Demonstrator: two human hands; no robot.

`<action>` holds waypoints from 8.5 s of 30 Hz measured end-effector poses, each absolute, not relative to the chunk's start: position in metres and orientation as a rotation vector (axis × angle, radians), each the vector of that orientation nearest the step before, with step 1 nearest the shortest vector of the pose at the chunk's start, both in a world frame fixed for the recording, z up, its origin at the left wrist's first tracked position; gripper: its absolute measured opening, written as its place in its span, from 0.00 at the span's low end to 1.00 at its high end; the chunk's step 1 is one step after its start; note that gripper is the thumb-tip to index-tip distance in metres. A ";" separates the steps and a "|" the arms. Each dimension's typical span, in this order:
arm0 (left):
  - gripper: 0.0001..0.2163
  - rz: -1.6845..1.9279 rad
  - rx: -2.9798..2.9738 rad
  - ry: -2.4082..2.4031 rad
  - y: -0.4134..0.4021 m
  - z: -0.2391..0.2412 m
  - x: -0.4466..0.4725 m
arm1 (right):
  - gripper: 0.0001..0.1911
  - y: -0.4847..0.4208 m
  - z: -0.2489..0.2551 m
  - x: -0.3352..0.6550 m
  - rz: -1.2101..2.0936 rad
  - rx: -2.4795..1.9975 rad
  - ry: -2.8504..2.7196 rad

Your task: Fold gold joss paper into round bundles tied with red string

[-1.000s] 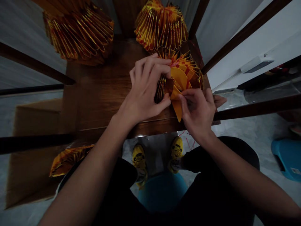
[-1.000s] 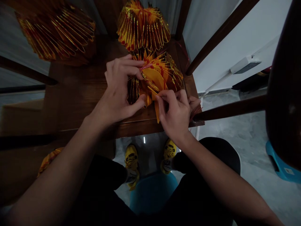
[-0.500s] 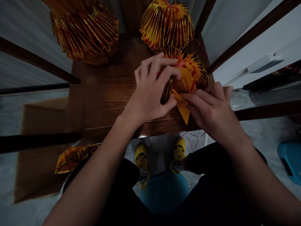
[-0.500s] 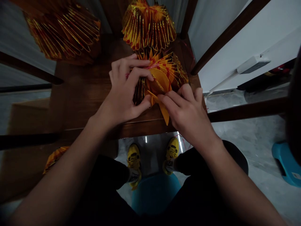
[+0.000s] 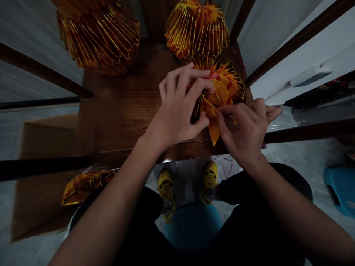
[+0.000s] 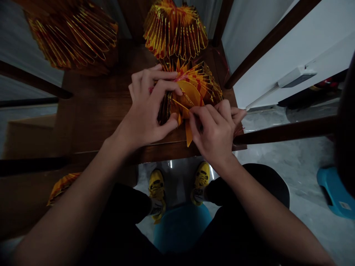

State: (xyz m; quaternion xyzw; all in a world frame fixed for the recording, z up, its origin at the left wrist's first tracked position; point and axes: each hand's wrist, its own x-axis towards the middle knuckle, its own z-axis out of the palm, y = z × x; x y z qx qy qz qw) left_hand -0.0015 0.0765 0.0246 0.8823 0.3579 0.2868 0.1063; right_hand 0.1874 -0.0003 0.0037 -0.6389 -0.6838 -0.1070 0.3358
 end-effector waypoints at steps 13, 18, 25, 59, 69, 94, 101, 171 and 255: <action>0.18 0.885 2.578 1.066 0.078 0.022 0.006 | 0.11 0.008 0.001 0.169 -0.287 -1.690 -1.767; 0.20 0.904 2.561 1.052 0.081 0.020 0.007 | 0.13 0.013 0.000 0.165 -0.324 -1.694 -1.789; 0.22 0.929 2.568 1.015 0.085 0.017 0.004 | 0.15 0.019 0.002 0.164 -0.408 -1.668 -1.842; 0.28 0.900 2.611 0.941 0.087 0.016 -0.003 | 0.16 0.010 0.013 0.190 -0.153 -1.513 -1.953; 0.28 0.884 2.596 0.935 0.084 0.021 -0.004 | 0.15 -0.009 0.009 0.207 -0.259 -1.609 -2.165; 0.23 1.004 2.509 1.060 0.086 0.018 0.006 | 0.12 -0.012 0.007 0.204 -0.220 -1.602 -2.221; 0.27 0.960 2.515 1.036 0.087 0.019 0.005 | 0.08 -0.013 0.002 0.195 -0.273 -1.642 -2.193; 0.26 0.650 2.612 1.197 0.086 0.031 0.004 | 0.12 0.026 -0.004 0.155 -0.416 -1.941 -1.858; 0.26 0.807 2.752 1.026 0.039 0.034 -0.006 | 0.08 -0.060 0.007 0.221 -0.351 -1.175 -2.422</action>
